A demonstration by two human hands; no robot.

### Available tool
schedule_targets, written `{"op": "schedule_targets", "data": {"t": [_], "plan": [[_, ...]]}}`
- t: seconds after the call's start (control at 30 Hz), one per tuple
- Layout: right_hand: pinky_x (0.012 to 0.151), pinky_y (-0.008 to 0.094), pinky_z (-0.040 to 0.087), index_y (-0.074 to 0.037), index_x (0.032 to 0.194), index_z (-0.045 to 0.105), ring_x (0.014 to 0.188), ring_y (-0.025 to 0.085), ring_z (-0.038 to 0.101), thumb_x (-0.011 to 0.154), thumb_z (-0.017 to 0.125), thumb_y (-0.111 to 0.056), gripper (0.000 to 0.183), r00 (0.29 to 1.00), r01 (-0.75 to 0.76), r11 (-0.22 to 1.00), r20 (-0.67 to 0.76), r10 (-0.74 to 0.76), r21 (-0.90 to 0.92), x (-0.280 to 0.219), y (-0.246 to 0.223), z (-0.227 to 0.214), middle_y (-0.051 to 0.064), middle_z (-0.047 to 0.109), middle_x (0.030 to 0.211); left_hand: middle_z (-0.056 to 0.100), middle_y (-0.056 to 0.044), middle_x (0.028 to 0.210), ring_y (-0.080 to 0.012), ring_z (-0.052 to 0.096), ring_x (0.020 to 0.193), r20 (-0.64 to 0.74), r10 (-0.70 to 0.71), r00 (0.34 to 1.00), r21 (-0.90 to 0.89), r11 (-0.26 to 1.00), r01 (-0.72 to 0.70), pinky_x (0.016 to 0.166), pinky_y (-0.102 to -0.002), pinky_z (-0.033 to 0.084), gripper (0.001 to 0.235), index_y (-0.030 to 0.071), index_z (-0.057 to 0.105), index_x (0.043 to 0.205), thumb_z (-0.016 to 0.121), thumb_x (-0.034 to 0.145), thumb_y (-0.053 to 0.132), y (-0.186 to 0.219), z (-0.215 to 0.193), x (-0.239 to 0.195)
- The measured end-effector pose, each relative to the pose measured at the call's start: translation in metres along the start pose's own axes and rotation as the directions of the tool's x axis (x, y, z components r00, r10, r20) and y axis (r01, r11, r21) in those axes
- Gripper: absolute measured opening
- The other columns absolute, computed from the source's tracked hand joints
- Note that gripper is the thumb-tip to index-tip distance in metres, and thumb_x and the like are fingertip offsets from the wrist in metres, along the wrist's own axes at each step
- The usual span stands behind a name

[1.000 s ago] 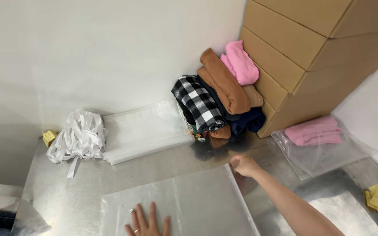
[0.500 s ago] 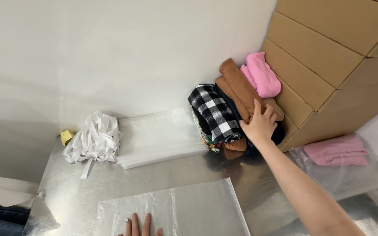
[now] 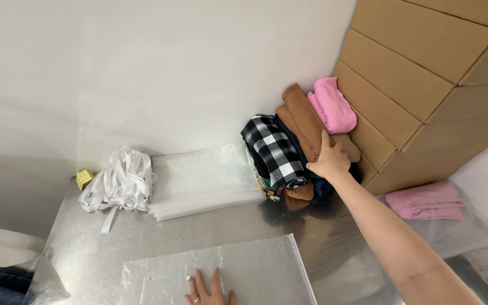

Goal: The person places folded clothes into clear plastic bags on a metal table. They handle a brown garment, a pink garment, and a black-and-white checkered garment, placing each into a bag and smoothing the contents before stacking them.

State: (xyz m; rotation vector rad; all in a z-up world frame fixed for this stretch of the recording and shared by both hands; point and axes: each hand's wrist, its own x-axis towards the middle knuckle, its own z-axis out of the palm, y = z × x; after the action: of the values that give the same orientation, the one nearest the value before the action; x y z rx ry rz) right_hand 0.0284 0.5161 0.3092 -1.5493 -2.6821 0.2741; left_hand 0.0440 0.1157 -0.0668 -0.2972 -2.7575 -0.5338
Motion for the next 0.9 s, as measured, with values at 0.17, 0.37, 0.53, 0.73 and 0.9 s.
{"op": "schedule_targets", "data": {"t": [0.17,0.37,0.53,0.73,0.9], "plan": [[0.101,0.055,0.054,-0.028,0.167,0.023,0.129,0.047,0.059,0.081,0.074,-0.045,0.102,0.998,-0.058,0.992,-0.028,0.062,0.110,-0.027,-0.018,-0.038,0.026,0.055,0.145,0.039,-0.012,0.167,-0.0409,0.038,0.152,0.011,0.128,0.992,-0.465,0.879,-0.108,0.111,-0.051,0.045,0.071,0.033,0.059,0.144,0.076,0.075,0.038,0.046,-0.075,0.028],[0.060,0.038,0.063,-0.014,0.117,0.066,0.100,0.021,0.061,0.068,0.067,-0.017,0.049,0.979,-0.199,0.538,0.184,0.084,0.819,-0.084,-0.028,-0.072,0.002,0.061,0.115,0.059,0.004,0.158,-0.0082,0.071,0.130,0.763,0.080,0.641,-0.626,0.337,0.703,0.108,-0.030,0.053,0.069,0.030,0.054,0.152,0.071,0.087,0.042,0.137,-0.213,0.116],[0.039,0.040,0.049,-0.009,0.135,0.067,0.060,0.031,0.068,0.068,0.068,-0.001,0.067,0.952,-0.191,0.517,0.285,-0.109,0.835,-0.173,-0.008,-0.032,0.015,0.078,0.114,0.051,-0.008,0.162,-0.0254,0.061,0.139,0.854,0.276,0.441,-0.414,-0.154,0.897,0.113,-0.039,0.050,0.092,0.019,0.042,0.160,0.065,0.078,0.054,0.191,-0.270,0.166],[0.088,0.046,0.060,-0.069,0.160,0.022,0.104,0.036,0.073,0.069,0.068,-0.040,0.106,0.880,0.302,0.932,0.318,-0.354,0.200,-0.287,0.042,0.029,-0.005,0.058,0.126,0.075,-0.015,0.125,-0.0269,0.067,0.117,0.920,0.286,0.266,-0.172,-0.315,0.933,0.109,-0.041,0.050,0.065,0.007,0.068,0.129,0.068,0.081,0.050,0.187,-0.316,0.131],[0.100,0.035,0.050,-0.088,0.153,0.016,0.116,0.019,0.061,0.091,0.054,-0.062,0.078,0.796,0.222,0.974,0.586,-0.153,-0.047,-0.319,0.068,0.055,-0.009,0.037,0.125,0.073,-0.016,0.135,-0.0286,0.065,0.125,0.956,0.262,0.132,-0.014,-0.408,0.913,0.108,-0.040,0.048,0.070,0.006,0.066,0.139,0.065,0.083,0.049,0.170,-0.286,0.071]]}}
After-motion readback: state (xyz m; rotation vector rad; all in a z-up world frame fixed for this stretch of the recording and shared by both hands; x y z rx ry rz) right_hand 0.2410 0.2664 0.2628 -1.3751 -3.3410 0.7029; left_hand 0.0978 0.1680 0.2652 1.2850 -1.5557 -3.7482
